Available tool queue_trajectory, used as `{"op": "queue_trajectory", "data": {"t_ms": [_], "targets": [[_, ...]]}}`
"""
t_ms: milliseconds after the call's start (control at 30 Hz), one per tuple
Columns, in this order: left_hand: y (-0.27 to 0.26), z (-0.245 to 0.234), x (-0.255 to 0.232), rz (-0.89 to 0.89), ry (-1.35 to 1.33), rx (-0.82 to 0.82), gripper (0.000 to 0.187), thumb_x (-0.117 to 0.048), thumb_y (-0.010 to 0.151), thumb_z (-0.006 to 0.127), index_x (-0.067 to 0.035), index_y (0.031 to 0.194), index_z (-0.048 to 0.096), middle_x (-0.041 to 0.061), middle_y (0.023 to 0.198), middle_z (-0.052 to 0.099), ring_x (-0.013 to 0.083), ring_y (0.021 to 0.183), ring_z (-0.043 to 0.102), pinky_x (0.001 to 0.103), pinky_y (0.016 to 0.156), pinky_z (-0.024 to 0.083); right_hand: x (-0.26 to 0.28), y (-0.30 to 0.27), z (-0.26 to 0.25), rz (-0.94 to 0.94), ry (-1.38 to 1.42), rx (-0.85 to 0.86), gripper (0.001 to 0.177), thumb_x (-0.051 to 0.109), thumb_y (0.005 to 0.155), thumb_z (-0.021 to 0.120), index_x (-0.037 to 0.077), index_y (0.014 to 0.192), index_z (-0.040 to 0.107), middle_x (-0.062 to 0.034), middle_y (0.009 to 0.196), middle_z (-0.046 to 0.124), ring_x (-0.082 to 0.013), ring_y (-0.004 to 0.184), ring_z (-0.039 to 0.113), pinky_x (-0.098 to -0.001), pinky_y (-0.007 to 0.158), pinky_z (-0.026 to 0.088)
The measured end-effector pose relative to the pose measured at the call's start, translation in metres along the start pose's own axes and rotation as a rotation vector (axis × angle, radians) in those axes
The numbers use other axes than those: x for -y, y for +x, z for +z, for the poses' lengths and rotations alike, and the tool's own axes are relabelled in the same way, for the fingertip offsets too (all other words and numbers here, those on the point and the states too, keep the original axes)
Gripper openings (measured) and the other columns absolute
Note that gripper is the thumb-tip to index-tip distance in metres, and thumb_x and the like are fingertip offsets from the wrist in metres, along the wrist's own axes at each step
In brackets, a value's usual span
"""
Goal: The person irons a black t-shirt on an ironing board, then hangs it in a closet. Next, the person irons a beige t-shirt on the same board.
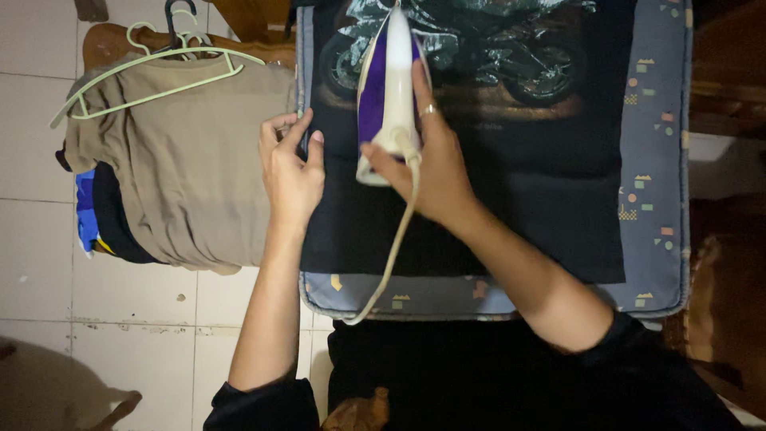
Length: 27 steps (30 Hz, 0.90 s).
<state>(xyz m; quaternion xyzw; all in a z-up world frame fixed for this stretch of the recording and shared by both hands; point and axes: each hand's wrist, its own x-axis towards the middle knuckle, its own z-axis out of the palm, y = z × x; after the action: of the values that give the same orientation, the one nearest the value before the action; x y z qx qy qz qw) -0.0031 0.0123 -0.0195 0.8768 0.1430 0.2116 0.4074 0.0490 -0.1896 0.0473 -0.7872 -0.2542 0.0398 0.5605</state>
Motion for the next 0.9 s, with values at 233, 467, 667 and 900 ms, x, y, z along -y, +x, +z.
{"op": "queue_trajectory", "data": {"t_ms": [233, 467, 667, 900], "targets": [[0.001, -0.004, -0.005, 0.013, 0.016, 0.003, 0.031, -0.012, 0.097, 0.071, -0.005, 0.127, 0.074, 0.015, 0.124, 0.060, 0.0319, 0.115, 0.057, 0.040, 0.102, 0.046, -0.003, 0.003, -0.006, -0.059, -0.029, -0.015, 0.104, 0.010, 0.096, 0.083, 0.001, 0.167, 0.007, -0.0267, 0.148, 0.060, -0.0274, 0.127, 0.070, -0.0362, 0.105, 0.060], [0.018, -0.009, -0.025, 0.117, 0.167, 0.064, 0.035, -0.005, 0.091, 0.066, -0.002, 0.126, 0.068, 0.019, 0.132, 0.059, 0.0406, 0.121, 0.054, 0.046, 0.106, 0.044, 0.001, -0.012, -0.021, 0.014, 0.153, 0.004, 0.102, 0.007, 0.097, 0.079, 0.002, 0.169, 0.007, -0.0245, 0.147, 0.062, -0.0262, 0.127, 0.068, -0.0371, 0.107, 0.058], [0.045, 0.038, -0.043, 0.302, -0.014, 0.179, 0.037, -0.004, 0.102, 0.058, -0.004, 0.139, 0.062, 0.021, 0.152, 0.052, 0.0424, 0.147, 0.044, 0.048, 0.125, 0.034, -0.008, 0.002, -0.023, -0.023, 0.071, -0.006, 0.103, 0.009, 0.099, 0.081, 0.002, 0.168, 0.006, -0.0205, 0.142, 0.065, -0.0223, 0.124, 0.070, -0.0337, 0.106, 0.059], [0.084, 0.085, -0.036, 0.390, 0.301, 0.236, 0.047, -0.032, 0.109, 0.056, -0.015, 0.153, 0.054, 0.021, 0.163, 0.034, 0.0461, 0.152, 0.027, 0.064, 0.123, 0.018, -0.003, -0.022, -0.043, 0.092, 0.189, -0.007, 0.102, 0.007, 0.096, 0.078, 0.000, 0.169, 0.006, -0.0219, 0.145, 0.063, -0.0228, 0.125, 0.067, -0.0348, 0.106, 0.057]]}}
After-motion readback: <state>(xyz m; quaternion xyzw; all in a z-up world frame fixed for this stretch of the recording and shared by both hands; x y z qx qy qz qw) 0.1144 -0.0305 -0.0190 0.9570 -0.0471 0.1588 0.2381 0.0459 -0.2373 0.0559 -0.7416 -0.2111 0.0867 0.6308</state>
